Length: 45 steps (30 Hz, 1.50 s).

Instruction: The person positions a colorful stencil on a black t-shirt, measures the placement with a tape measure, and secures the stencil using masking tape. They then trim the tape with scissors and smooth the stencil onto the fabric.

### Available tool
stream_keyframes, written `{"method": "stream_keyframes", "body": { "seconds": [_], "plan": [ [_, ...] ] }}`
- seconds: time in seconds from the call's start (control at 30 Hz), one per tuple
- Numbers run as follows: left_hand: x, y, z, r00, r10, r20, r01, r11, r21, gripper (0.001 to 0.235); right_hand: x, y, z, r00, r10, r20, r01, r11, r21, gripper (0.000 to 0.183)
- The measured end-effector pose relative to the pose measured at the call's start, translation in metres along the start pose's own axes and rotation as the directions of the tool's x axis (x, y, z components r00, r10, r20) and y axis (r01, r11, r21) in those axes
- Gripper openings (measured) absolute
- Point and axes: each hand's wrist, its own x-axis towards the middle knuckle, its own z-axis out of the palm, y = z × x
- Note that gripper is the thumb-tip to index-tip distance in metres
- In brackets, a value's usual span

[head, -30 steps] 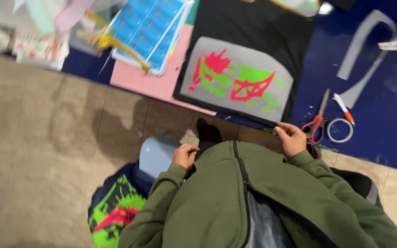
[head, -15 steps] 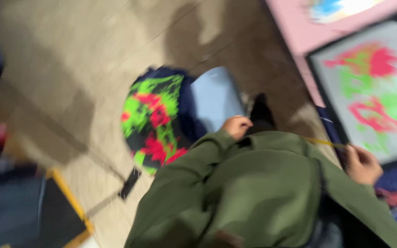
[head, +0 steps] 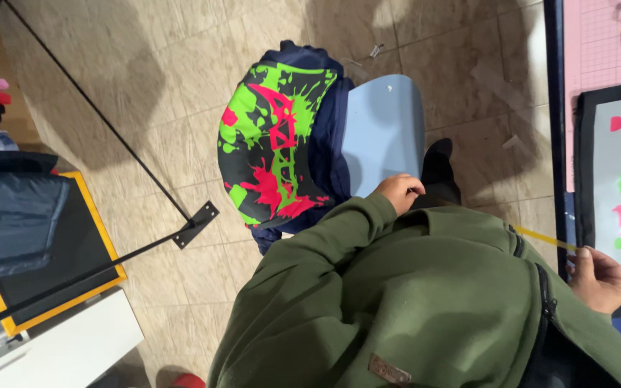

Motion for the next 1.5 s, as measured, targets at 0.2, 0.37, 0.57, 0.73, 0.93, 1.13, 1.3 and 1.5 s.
{"method": "stream_keyframes", "body": {
  "seconds": [0.2, 0.37, 0.57, 0.73, 0.93, 1.13, 1.3, 1.5],
  "plan": [
    [-0.013, -0.003, 0.011, 1.000, -0.003, -0.007, 0.003, 1.000, 0.003, 0.015, -0.008, 0.003, -0.012, 1.000, 0.013, 0.005, -0.013, 0.999, -0.033, 0.008],
    [-0.010, -0.011, 0.017, 1.000, -0.014, -0.010, 0.014, 0.999, -0.041, 0.015, -0.009, 0.007, -0.011, 1.000, 0.016, -0.018, -0.016, 1.000, -0.006, 0.006],
    [-0.009, -0.022, 0.025, 0.990, 0.122, -0.076, -0.124, 0.992, -0.020, 0.012, -0.007, 0.020, -0.010, 0.992, 0.104, -0.077, -0.100, 0.993, 0.060, 0.008],
    [0.004, -0.018, 0.019, 0.986, 0.162, 0.027, -0.161, 0.985, -0.059, 0.019, -0.014, 0.035, -0.011, 0.984, 0.037, -0.177, -0.050, 0.996, -0.069, 0.014],
    [0.023, 0.022, 0.002, 0.968, 0.232, 0.095, -0.235, 0.972, 0.024, 0.015, -0.030, 0.038, -0.002, 0.953, 0.132, -0.274, -0.096, 0.985, 0.141, 0.015],
    [0.039, 0.064, 0.002, 0.962, 0.220, 0.162, -0.241, 0.962, 0.129, 0.011, -0.050, 0.038, -0.005, 0.921, 0.214, -0.325, -0.147, 0.965, 0.219, 0.016],
    [0.046, 0.092, 0.011, 0.940, 0.292, 0.176, -0.325, 0.923, 0.207, 0.008, -0.062, 0.031, -0.008, 0.882, 0.268, -0.388, -0.180, 0.952, 0.248, 0.021],
    [0.063, 0.111, 0.023, 0.948, 0.163, 0.272, -0.200, 0.973, 0.114, 0.009, -0.075, 0.030, -0.012, 0.834, 0.296, -0.467, -0.165, 0.940, 0.300, 0.023]
  ]
}}
